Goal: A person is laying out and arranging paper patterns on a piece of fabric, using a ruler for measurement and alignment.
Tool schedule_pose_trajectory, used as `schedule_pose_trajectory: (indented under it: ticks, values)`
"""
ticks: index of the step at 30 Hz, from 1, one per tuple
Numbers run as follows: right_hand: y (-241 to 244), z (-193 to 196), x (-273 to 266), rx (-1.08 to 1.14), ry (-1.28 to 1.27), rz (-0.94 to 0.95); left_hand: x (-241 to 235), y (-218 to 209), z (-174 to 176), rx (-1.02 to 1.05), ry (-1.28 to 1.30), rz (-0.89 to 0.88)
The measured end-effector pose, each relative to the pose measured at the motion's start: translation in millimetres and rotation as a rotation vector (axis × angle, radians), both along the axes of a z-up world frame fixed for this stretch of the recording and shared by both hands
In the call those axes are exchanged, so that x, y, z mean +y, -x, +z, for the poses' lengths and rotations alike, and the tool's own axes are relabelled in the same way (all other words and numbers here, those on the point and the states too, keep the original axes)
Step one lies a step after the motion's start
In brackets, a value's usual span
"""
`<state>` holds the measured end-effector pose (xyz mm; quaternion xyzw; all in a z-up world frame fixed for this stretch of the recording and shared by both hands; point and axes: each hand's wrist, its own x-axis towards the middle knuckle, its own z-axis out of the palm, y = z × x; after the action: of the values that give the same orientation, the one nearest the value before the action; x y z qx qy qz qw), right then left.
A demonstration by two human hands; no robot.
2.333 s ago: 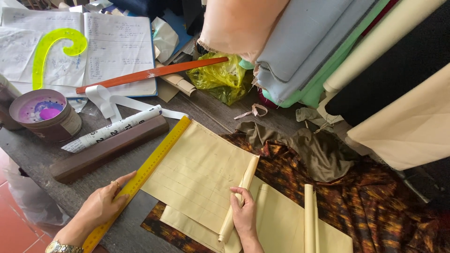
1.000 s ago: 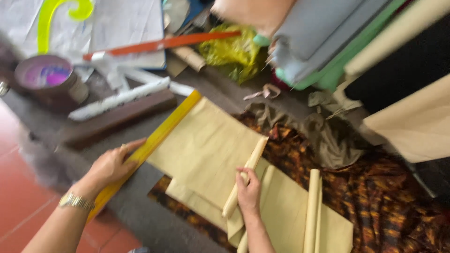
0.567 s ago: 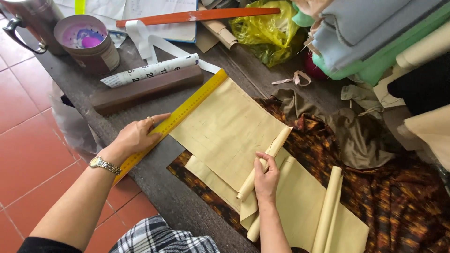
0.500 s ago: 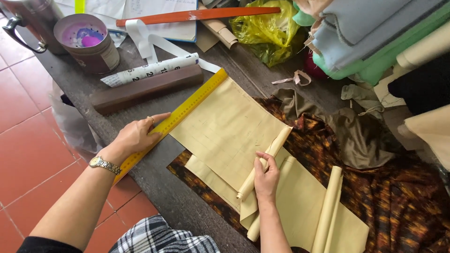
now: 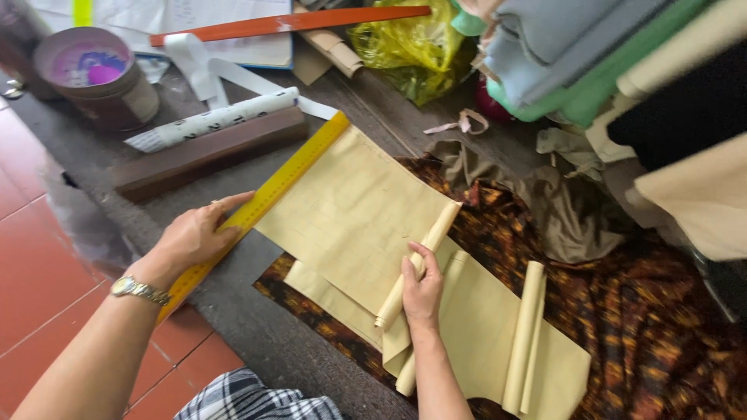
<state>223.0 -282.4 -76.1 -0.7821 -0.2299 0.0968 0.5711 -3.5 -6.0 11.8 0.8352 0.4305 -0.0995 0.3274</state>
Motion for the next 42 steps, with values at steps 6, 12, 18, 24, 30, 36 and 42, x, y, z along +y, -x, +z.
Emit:
schedule_pose_trajectory:
  ticks: [6,12,18,24,30,36,42]
  values:
    - [5,21,7,0.101,0.060,-0.051,1,-2,-7,0.088,-0.051,-0.035]
    - [3,19,5,-0.010,0.000,-0.036,1,-5,-6,0.157,-0.042,-0.020]
    - [4,25,5,-0.041,0.006,-0.037,4,-5,-11,0.165,-0.050,-0.036]
    - [4,23,4,-0.050,0.020,-0.025,4,-5,-12,0.172,-0.050,-0.031]
    - [3,20,3,-0.060,0.031,-0.032,6,-4,-16,0.204,-0.053,-0.033]
    - [4,24,4,-0.026,0.045,-0.031,6,-4,-15,0.189,-0.043,-0.017]
    - [4,22,4,0.009,0.024,-0.026,3,-5,-9,0.194,-0.048,-0.026]
